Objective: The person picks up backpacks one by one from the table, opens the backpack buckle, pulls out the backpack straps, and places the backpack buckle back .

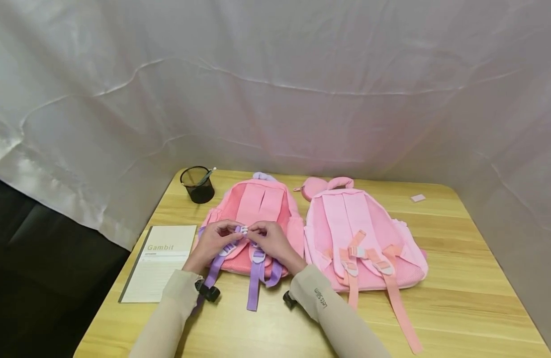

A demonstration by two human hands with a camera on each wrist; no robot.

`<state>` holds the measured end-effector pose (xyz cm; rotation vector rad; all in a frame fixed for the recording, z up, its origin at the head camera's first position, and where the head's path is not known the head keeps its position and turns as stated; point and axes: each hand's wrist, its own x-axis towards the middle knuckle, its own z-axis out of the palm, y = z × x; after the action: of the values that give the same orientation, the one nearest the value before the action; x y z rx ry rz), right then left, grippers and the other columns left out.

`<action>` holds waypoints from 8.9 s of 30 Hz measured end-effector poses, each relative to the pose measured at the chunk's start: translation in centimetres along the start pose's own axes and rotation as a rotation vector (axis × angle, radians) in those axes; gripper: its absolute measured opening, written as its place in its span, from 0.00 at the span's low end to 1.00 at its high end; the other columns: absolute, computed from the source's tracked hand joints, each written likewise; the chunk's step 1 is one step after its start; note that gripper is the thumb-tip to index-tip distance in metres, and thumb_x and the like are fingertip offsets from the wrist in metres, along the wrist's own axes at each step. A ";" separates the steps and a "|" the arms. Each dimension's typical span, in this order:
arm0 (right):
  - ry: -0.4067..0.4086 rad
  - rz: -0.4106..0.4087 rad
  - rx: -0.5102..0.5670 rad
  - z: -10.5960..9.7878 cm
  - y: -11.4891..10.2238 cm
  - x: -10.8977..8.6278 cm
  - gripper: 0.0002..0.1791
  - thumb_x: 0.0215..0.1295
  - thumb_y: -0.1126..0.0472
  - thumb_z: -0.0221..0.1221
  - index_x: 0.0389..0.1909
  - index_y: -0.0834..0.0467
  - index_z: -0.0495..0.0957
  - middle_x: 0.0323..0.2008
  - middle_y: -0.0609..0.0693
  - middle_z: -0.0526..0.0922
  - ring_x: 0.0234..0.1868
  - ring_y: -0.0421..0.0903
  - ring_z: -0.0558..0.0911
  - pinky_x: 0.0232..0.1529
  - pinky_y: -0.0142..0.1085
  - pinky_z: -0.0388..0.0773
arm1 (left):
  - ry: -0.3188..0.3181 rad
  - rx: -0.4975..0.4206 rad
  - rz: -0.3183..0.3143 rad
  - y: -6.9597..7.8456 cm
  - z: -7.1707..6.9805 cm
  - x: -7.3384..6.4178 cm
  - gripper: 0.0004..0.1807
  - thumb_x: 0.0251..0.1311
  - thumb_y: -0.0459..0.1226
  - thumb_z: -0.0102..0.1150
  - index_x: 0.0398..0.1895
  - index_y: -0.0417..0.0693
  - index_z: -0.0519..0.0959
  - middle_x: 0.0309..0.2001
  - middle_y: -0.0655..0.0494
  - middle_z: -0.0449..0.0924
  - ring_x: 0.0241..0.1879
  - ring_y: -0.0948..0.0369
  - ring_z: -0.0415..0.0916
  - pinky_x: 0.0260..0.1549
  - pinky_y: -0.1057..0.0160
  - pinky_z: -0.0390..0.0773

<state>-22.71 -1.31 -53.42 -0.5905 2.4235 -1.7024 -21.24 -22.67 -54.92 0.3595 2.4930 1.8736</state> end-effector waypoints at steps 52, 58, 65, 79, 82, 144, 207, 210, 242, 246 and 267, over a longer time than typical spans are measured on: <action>0.020 0.026 0.025 0.2 0.5 0.1 0.05 0.67 0.63 0.66 0.39 0.59 0.87 0.34 0.52 0.89 0.30 0.35 0.78 0.35 0.29 0.76 | 0.024 0.045 -0.013 0.1 0.1 0.0 0.12 0.62 0.39 0.73 0.47 0.47 0.87 0.37 0.60 0.84 0.37 0.64 0.75 0.39 0.69 0.75; 0.009 0.010 0.015 0.5 0.7 0.2 0.05 0.67 0.66 0.65 0.41 0.61 0.87 0.36 0.53 0.90 0.31 0.34 0.79 0.37 0.28 0.78 | 0.014 0.054 0.006 0.0 0.1 -0.1 0.11 0.62 0.38 0.73 0.46 0.47 0.86 0.36 0.59 0.83 0.35 0.63 0.74 0.38 0.69 0.75; 0.041 0.034 0.039 0.4 0.6 0.0 0.04 0.68 0.63 0.66 0.40 0.58 0.87 0.35 0.51 0.89 0.30 0.36 0.80 0.33 0.28 0.77 | 0.030 0.015 -0.021 0.0 0.1 -0.1 0.11 0.63 0.38 0.72 0.47 0.46 0.86 0.36 0.61 0.83 0.36 0.64 0.74 0.38 0.70 0.75; 0.048 0.039 0.052 0.2 0.4 0.1 0.06 0.68 0.63 0.64 0.42 0.58 0.86 0.33 0.51 0.88 0.30 0.37 0.80 0.34 0.29 0.77 | 0.040 0.041 -0.016 0.1 0.2 0.0 0.08 0.62 0.40 0.73 0.40 0.48 0.84 0.29 0.57 0.74 0.32 0.63 0.68 0.33 0.68 0.69; 0.045 0.019 0.059 0.3 0.5 0.1 0.06 0.66 0.66 0.64 0.42 0.59 0.85 0.32 0.51 0.89 0.30 0.36 0.80 0.35 0.28 0.78 | 0.042 0.074 -0.011 -0.1 0.2 0.1 0.08 0.61 0.40 0.74 0.37 0.49 0.83 0.30 0.57 0.74 0.32 0.62 0.68 0.33 0.68 0.69; 0.104 -0.004 0.041 0.2 1.2 -0.1 0.11 0.63 0.62 0.72 0.45 0.60 0.88 0.36 0.53 0.90 0.34 0.36 0.83 0.40 0.28 0.81 | 0.045 0.132 0.102 -0.3 1.0 0.0 0.06 0.54 0.35 0.78 0.31 0.48 0.88 0.27 0.55 0.85 0.27 0.66 0.77 0.28 0.69 0.77; 0.170 0.029 0.425 -3.1 -0.8 -0.1 0.14 0.64 0.70 0.69 0.49 0.70 0.84 0.33 0.50 0.87 0.33 0.37 0.87 0.40 0.29 0.84 | -0.017 0.237 0.146 0.2 1.4 -0.4 0.03 0.63 0.38 0.73 0.35 0.56 0.87 0.29 0.62 0.80 0.30 0.63 0.74 0.32 0.68 0.73; 0.167 0.042 0.423 -3.5 -0.7 0.0 0.14 0.64 0.70 0.68 0.50 0.71 0.84 0.33 0.51 0.87 0.33 0.38 0.86 0.40 0.29 0.84 | -0.005 0.229 0.146 0.1 1.4 -0.3 0.03 0.63 0.38 0.73 0.35 0.56 0.87 0.28 0.60 0.81 0.29 0.63 0.73 0.31 0.68 0.73; 0.096 0.117 0.077 -7.1 1.6 0.4 0.12 0.60 0.70 0.71 0.45 0.64 0.87 0.39 0.58 0.90 0.36 0.39 0.84 0.41 0.29 0.81 | -0.004 0.239 0.093 0.2 1.5 -0.4 0.07 0.59 0.35 0.74 0.36 0.58 0.86 0.28 0.61 0.81 0.30 0.62 0.75 0.32 0.67 0.75; 0.096 0.112 0.041 -6.9 1.8 0.3 0.10 0.60 0.71 0.70 0.43 0.63 0.88 0.37 0.56 0.90 0.35 0.39 0.84 0.40 0.30 0.81 | -0.004 0.255 0.091 0.1 1.5 -0.4 0.07 0.60 0.36 0.74 0.36 0.59 0.86 0.28 0.63 0.80 0.30 0.63 0.75 0.32 0.66 0.76; 0.118 0.096 -0.083 -6.5 1.7 0.0 0.08 0.59 0.71 0.71 0.39 0.59 0.89 0.32 0.52 0.89 0.30 0.38 0.82 0.35 0.31 0.80 | 0.007 0.293 0.085 0.1 1.7 -0.5 0.07 0.62 0.38 0.73 0.35 0.63 0.86 0.28 0.64 0.80 0.30 0.62 0.75 0.32 0.66 0.75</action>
<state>-25.21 4.87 -52.68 -0.3868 2.5686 -1.6495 -20.54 -21.15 -55.40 0.4678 2.8022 1.5340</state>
